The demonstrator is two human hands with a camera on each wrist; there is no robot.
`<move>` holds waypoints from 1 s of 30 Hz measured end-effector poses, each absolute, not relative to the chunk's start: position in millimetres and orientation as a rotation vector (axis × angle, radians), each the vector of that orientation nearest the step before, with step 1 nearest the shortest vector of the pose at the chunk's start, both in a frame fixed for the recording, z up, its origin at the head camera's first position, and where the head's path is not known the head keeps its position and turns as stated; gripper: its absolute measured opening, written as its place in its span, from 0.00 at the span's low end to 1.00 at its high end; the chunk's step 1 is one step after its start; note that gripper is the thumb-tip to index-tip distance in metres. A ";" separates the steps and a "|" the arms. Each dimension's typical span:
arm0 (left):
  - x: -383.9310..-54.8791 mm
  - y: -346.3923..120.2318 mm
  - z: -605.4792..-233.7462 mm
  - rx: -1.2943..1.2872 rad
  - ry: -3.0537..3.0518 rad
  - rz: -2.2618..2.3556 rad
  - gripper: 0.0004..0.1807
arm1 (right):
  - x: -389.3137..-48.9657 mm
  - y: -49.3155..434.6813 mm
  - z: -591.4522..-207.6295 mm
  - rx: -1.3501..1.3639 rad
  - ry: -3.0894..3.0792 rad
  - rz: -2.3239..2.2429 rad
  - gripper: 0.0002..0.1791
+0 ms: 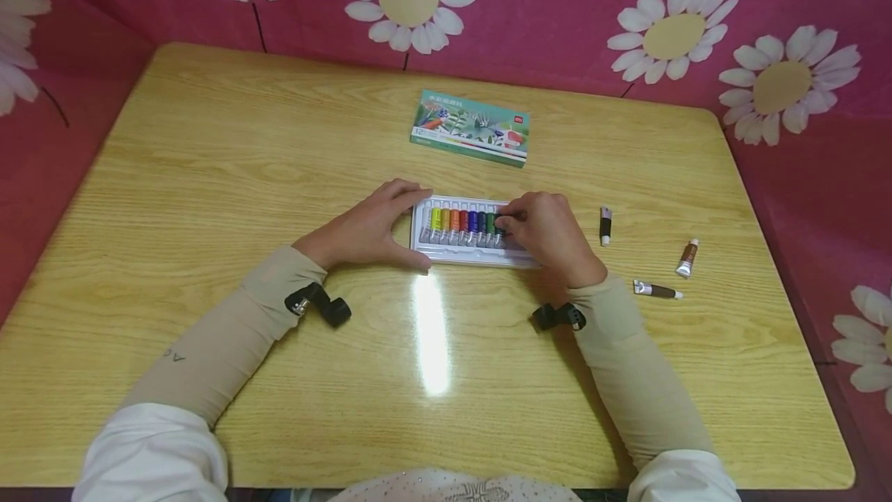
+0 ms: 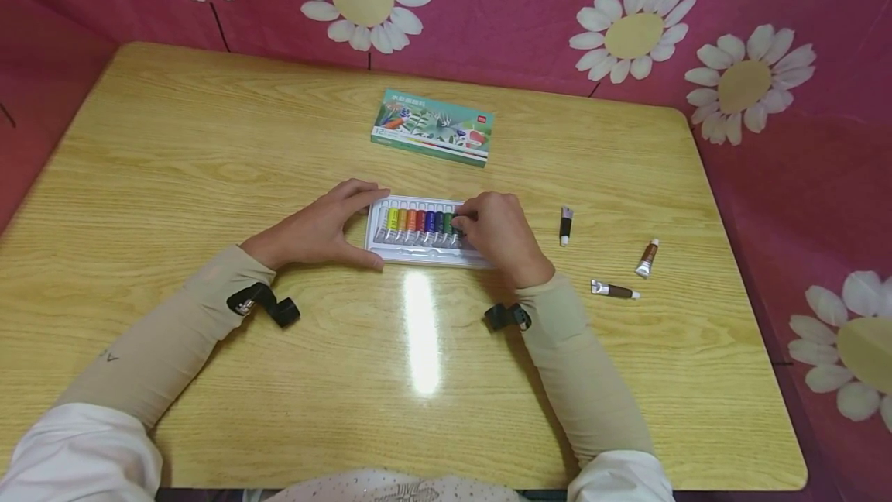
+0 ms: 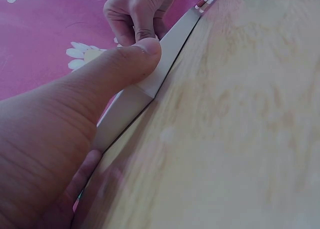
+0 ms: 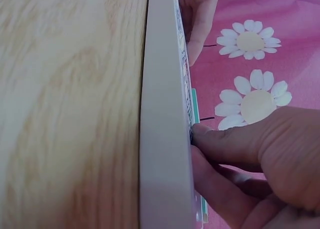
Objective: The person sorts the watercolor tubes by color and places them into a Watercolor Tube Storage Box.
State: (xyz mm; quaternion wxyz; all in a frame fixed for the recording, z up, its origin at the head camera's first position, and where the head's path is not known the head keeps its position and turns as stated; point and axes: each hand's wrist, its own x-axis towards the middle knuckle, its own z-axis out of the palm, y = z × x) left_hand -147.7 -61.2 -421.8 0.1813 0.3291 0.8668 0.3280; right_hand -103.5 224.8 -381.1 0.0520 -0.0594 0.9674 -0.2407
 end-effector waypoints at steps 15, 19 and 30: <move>-147.6 -61.2 -422.8 0.937 2.449 0.939 0.64 | -104.0 226.0 -380.0 -0.136 2.893 -0.771 0.12; -147.9 -61.2 -423.1 0.941 2.452 0.939 0.64 | -104.2 226.7 -380.1 -0.134 2.887 -0.783 0.12; -148.2 -61.0 -423.8 0.939 2.450 0.940 0.64 | -102.7 229.5 -374.7 -0.138 2.903 -0.745 0.12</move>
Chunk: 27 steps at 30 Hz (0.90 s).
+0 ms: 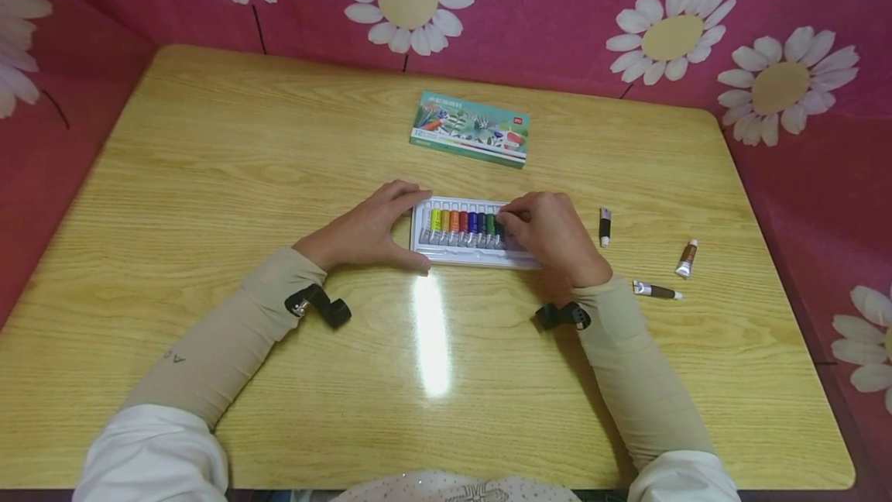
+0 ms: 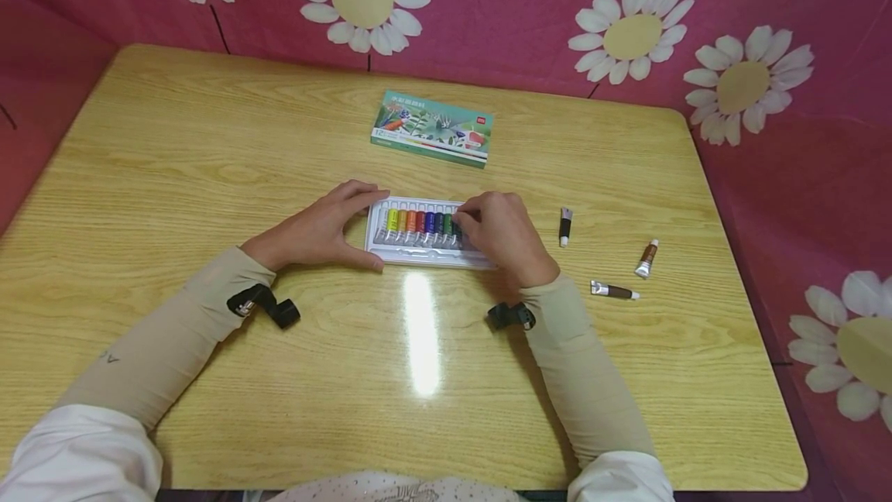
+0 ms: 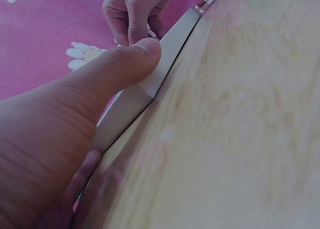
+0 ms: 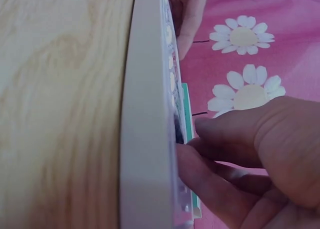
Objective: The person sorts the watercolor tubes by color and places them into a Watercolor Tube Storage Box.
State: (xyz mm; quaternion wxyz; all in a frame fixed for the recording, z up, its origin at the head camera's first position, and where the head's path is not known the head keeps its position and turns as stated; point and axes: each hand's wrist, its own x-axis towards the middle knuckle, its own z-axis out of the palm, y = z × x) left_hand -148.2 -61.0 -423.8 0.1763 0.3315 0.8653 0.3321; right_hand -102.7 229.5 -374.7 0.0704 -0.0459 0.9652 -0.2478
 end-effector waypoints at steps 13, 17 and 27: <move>-148.4 -60.5 -424.3 0.935 2.453 0.937 0.64 | -105.7 243.2 -364.2 -0.045 2.954 -0.730 0.13; -148.2 -60.8 -423.9 0.926 2.452 0.938 0.64 | -105.4 249.6 -356.9 0.036 2.945 -0.737 0.14; -148.2 -60.6 -423.4 0.933 2.454 0.937 0.64 | -102.0 282.7 -338.8 0.087 3.037 -0.774 0.18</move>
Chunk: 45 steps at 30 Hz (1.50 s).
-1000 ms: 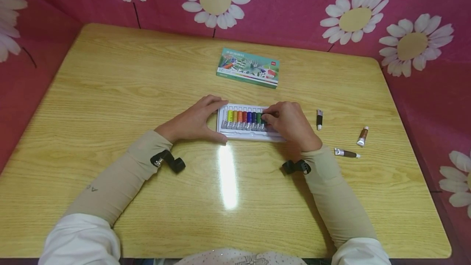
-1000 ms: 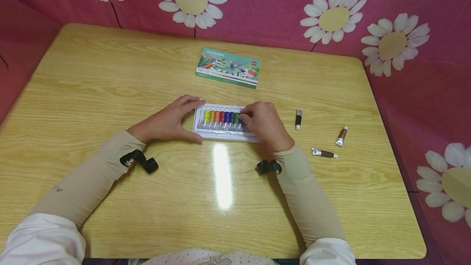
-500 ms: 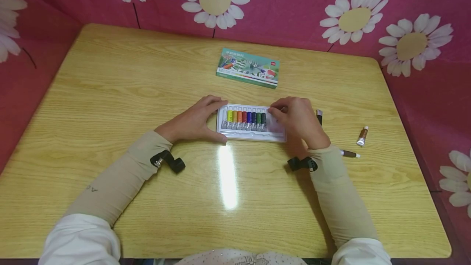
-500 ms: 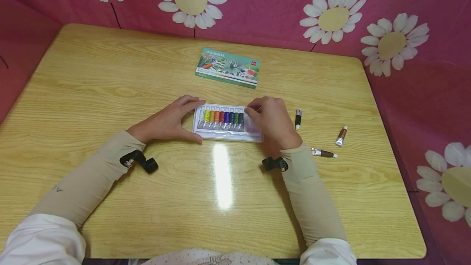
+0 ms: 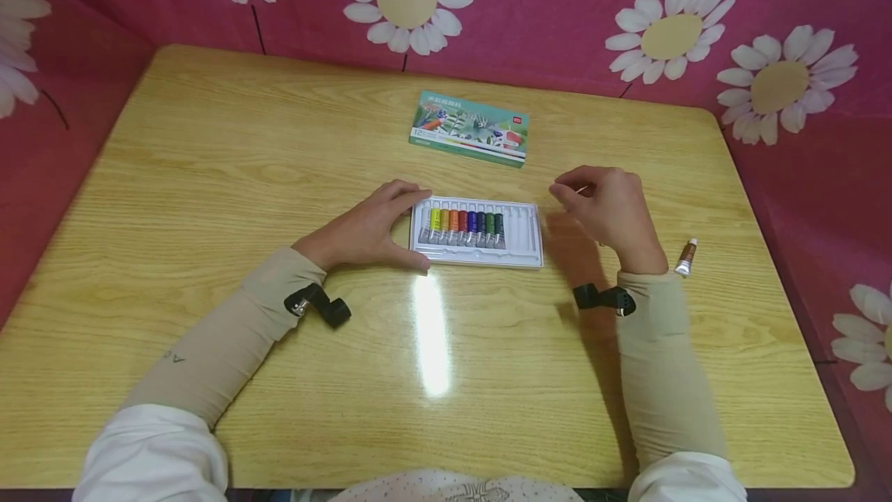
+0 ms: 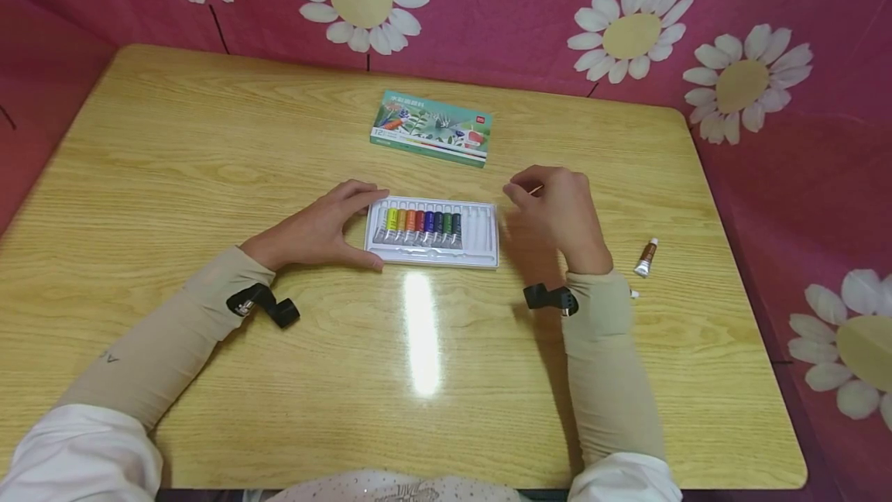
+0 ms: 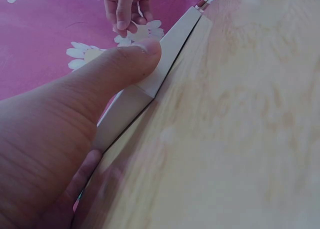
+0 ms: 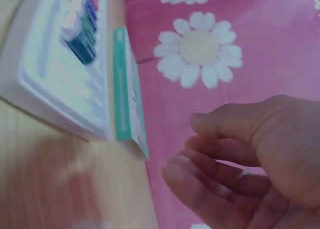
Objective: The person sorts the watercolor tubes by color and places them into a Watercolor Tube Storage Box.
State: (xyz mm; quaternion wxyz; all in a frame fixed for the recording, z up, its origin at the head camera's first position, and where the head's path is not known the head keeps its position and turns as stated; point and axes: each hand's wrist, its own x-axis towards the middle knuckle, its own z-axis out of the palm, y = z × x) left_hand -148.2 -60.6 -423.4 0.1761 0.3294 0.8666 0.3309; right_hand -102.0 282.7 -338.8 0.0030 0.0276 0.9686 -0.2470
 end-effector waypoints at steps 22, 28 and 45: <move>-147.5 -60.7 -421.1 0.928 2.446 0.932 0.64 | -89.1 362.1 -325.6 0.454 2.966 -0.680 0.37; -146.5 -60.9 -419.8 0.915 2.445 0.928 0.64 | -85.3 382.3 -325.7 0.462 2.908 -0.658 0.40; -147.4 -61.0 -421.7 0.918 2.444 0.929 0.64 | -80.7 419.7 -332.4 0.552 2.801 -0.538 0.43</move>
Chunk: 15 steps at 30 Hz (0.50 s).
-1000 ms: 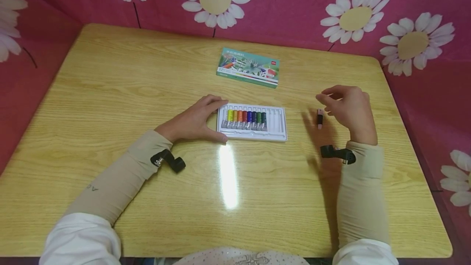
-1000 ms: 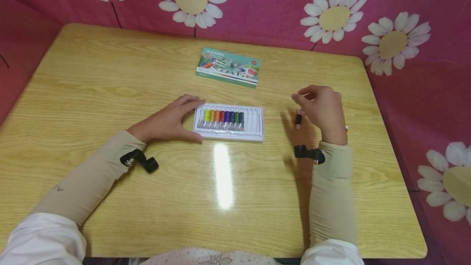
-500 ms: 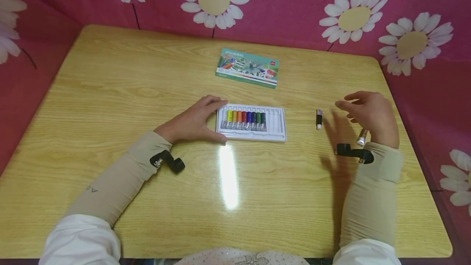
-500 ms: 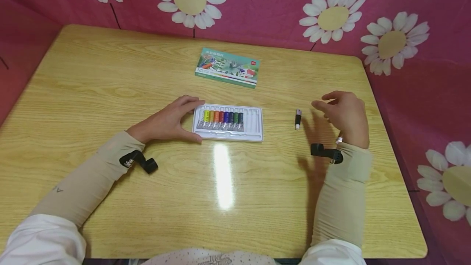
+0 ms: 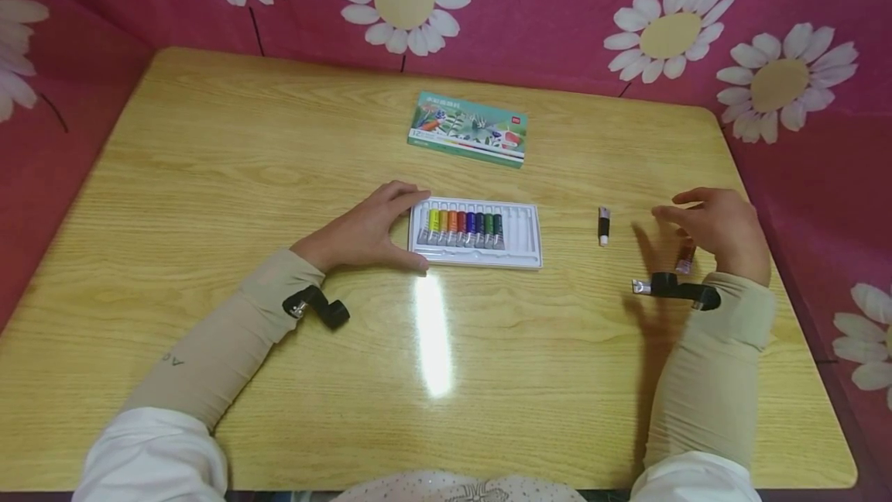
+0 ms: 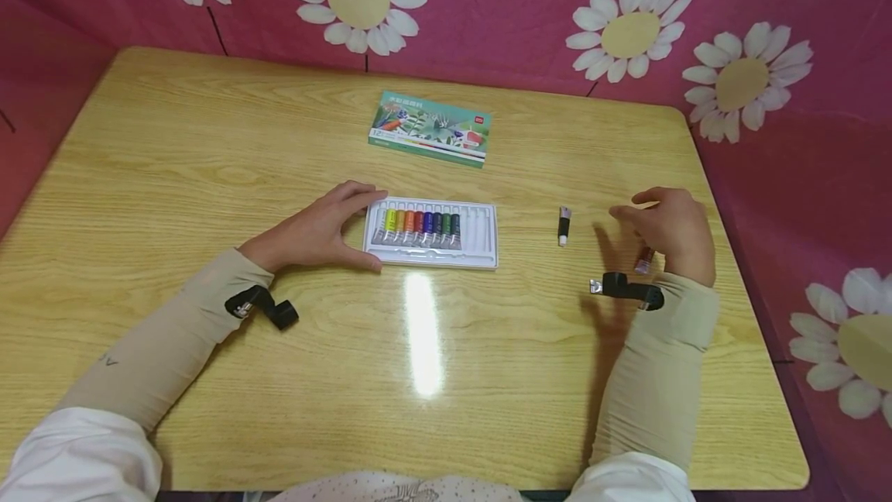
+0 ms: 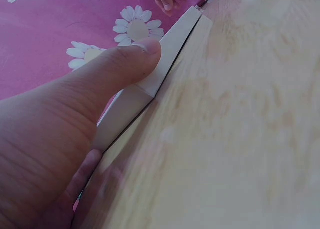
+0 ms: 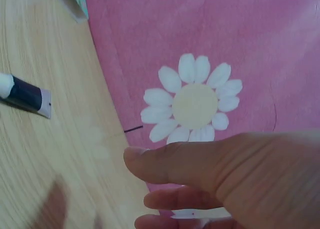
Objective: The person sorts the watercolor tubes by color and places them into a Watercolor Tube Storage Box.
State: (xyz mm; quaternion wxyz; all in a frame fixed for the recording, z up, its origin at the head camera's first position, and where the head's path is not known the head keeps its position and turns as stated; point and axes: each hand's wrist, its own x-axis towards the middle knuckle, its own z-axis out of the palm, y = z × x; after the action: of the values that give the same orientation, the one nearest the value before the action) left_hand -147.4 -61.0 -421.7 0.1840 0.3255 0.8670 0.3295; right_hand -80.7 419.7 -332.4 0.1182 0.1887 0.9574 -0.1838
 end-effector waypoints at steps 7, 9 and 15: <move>-146.9 -61.2 -421.4 0.913 2.450 0.932 0.63 | -77.6 428.6 -335.8 0.601 2.768 -0.539 0.48; -146.5 -61.4 -420.6 0.912 2.448 0.933 0.63 | -77.6 430.5 -336.5 0.634 2.751 -0.525 0.49; -146.8 -61.7 -421.1 0.917 2.454 0.929 0.64 | -72.5 438.1 -338.6 0.689 2.684 -0.523 0.53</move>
State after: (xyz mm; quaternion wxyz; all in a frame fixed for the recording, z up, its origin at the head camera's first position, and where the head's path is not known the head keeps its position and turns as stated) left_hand -146.8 -61.7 -421.1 0.1802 0.3246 0.8684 0.3288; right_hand -72.5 438.1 -338.6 0.1603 0.2410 0.9395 -0.1829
